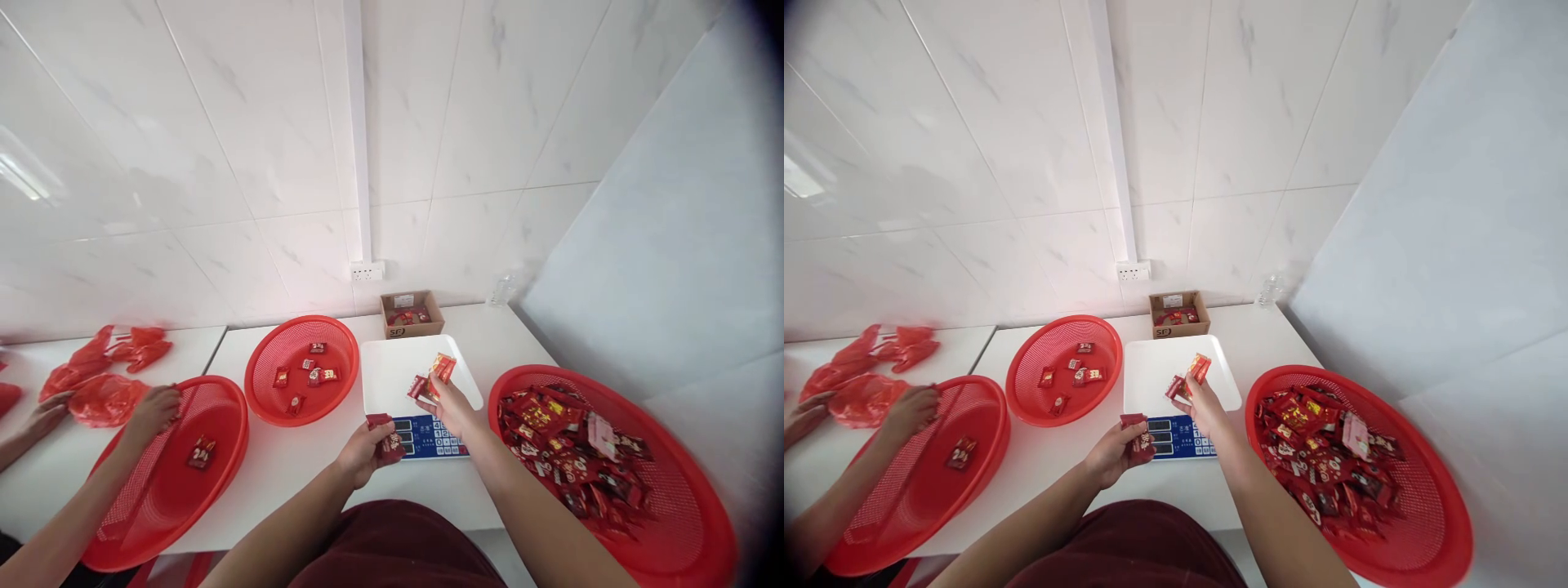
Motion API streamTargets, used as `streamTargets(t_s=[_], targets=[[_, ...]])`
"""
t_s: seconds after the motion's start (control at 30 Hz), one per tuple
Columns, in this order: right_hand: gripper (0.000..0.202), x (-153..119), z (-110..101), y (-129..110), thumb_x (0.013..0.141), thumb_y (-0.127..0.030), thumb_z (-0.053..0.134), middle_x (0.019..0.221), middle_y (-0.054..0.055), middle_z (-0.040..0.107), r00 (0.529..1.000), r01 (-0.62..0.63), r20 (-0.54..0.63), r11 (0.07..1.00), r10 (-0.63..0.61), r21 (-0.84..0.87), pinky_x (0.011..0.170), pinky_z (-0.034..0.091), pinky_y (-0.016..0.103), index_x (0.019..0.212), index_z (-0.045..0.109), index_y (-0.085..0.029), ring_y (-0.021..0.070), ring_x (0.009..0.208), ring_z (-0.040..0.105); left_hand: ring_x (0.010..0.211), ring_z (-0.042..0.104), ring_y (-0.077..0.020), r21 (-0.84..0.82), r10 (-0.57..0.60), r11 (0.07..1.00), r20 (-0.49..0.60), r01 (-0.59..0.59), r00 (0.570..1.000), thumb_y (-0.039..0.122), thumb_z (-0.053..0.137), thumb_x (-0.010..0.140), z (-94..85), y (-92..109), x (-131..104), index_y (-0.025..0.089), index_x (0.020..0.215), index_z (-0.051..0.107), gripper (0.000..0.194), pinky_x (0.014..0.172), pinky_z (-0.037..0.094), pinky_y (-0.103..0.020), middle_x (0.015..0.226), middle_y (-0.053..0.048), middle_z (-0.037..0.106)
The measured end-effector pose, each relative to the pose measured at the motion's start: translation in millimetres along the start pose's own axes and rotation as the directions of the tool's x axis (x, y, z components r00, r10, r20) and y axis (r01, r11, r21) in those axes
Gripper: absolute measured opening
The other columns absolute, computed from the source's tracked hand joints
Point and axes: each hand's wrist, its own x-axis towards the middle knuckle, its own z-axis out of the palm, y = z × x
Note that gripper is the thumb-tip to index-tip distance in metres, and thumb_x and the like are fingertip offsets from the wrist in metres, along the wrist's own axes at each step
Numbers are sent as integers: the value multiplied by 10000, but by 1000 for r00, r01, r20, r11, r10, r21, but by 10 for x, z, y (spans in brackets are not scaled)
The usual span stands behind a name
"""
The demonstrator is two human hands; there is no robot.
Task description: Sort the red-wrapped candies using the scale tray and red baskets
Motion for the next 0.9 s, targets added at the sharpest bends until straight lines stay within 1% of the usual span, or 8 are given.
streamTargets(t_s=[0.17,0.3,0.4,0.5,0.6,0.73,0.8,0.9], targets=[[282,144,-205,136,791,-467,516,1137,71,595,973,-15,-227,982,-29,-188,701,571,275,994,513,-270,195,1031,594,683,650,-139,-29,-16,999,-10,16,1000,349,709,698,-148,-38,-72,166,898,527,327,688,508,-287,726,-4,645],[311,123,-289,240,767,-434,568,957,61,650,990,-27,-142,989,6,-147,701,579,326,1007,510,-246,200,839,660,678,645,-123,-36,-28,999,-14,27,1000,337,744,663,-216,-67,-120,163,904,551,354,690,509,-280,746,-2,656],[460,107,-280,198,781,-451,544,1121,89,625,990,8,-136,974,-40,-226,781,560,361,1179,444,-244,225,952,649,668,636,-111,-31,-28,999,-3,28,1000,342,765,640,-217,-83,-127,162,922,567,389,693,507,-271,757,-1,664],[606,65,-264,119,786,-422,518,1355,125,479,946,95,-202,813,-253,-574,983,437,424,1328,346,-214,271,1230,477,714,642,-122,-29,-18,999,34,19,999,355,770,635,-199,-98,-120,165,954,579,417,734,509,-291,817,-17,680],[578,-88,-203,94,769,-356,534,1395,142,434,880,219,-95,575,-466,-788,1088,287,447,1303,422,-165,289,1326,341,774,647,-140,-21,-10,1000,53,11,999,369,763,647,-182,-113,-112,168,999,583,444,780,506,-320,890,-42,687],[357,-456,4,168,773,-442,545,1045,104,667,964,258,233,680,-131,-686,892,471,401,1020,620,-196,258,1010,614,778,644,-156,-20,25,1000,25,-24,999,362,781,621,-137,-122,-109,173,987,571,462,802,499,-361,878,-41,682],[368,-629,123,227,770,-485,549,926,65,685,917,195,392,784,67,-589,693,523,332,1005,612,-209,214,843,651,749,640,-155,-14,54,998,34,-53,998,372,784,615,-94,-117,-116,171,949,567,446,796,494,-366,839,-34,676],[350,-784,250,291,741,-420,604,880,34,667,897,155,428,831,108,-534,535,482,243,1013,573,-203,165,741,633,699,622,-140,15,79,997,53,-80,995,400,775,622,-25,-107,-130,172,887,558,412,787,489,-367,787,-14,658]])
